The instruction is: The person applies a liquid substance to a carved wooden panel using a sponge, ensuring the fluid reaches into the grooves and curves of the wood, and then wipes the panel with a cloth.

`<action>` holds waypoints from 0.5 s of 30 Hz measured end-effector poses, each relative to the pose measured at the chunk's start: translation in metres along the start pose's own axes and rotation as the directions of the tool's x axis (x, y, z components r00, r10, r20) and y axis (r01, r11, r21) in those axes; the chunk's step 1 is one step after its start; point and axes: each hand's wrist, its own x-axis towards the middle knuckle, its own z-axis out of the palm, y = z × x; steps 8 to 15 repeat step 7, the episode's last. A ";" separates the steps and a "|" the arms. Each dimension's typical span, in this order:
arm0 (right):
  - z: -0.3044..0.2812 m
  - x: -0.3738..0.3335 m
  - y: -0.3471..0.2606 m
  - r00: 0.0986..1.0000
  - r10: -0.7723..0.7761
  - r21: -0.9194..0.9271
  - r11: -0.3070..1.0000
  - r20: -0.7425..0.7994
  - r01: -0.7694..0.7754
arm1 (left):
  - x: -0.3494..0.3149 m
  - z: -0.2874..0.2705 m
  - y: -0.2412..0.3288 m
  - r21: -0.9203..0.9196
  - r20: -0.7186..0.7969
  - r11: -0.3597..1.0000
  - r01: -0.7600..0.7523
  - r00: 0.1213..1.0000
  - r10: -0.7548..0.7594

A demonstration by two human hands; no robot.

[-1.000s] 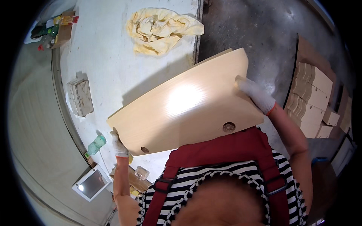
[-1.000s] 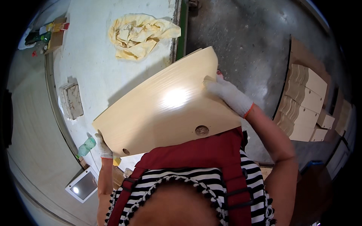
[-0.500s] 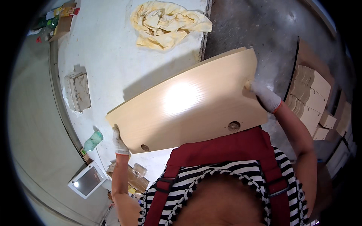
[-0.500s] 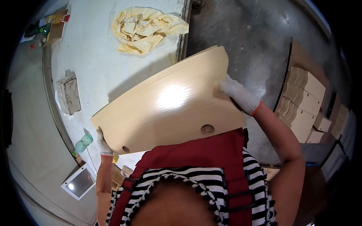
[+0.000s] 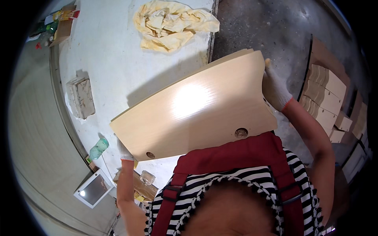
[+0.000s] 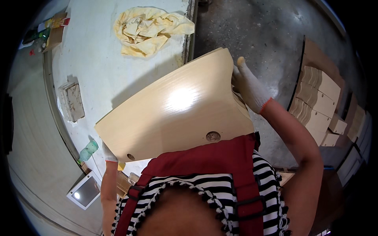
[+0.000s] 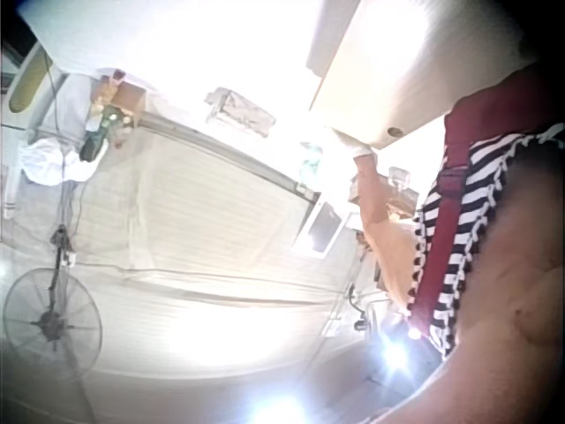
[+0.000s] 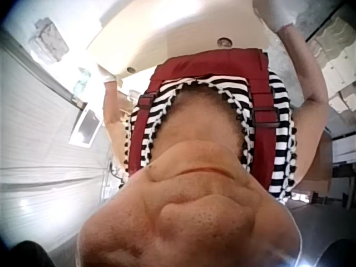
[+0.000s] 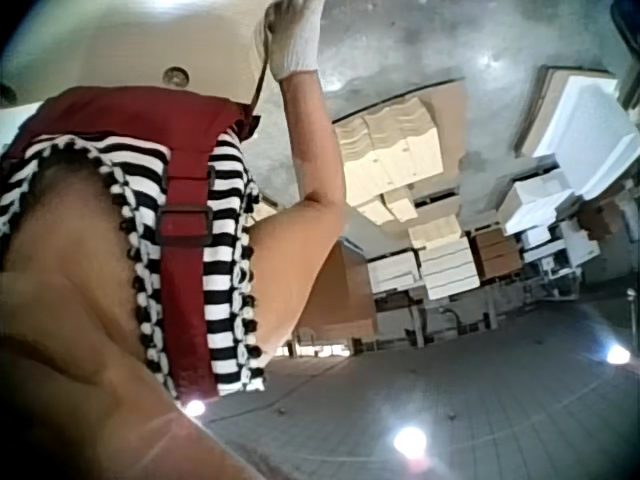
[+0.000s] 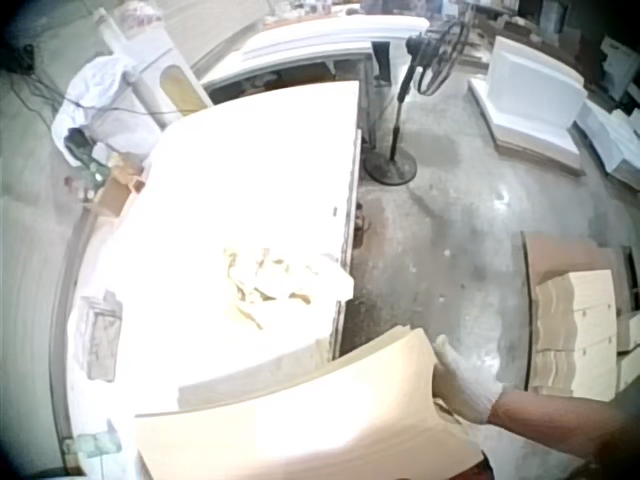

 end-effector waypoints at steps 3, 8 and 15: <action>0.029 0.006 -0.009 0.977 0.007 0.181 0.983 -0.214 0.032 | -0.006 0.043 0.008 0.029 -0.040 0.997 0.066 0.997 -0.065; 0.035 0.009 -0.008 0.965 0.090 0.231 0.973 -0.247 -0.031 | -0.008 0.040 0.008 0.098 0.015 0.995 0.004 1.000 -0.006; 0.035 0.009 -0.008 0.965 0.090 0.231 0.973 -0.247 -0.031 | -0.008 0.040 0.008 0.098 0.015 0.995 0.004 1.000 -0.006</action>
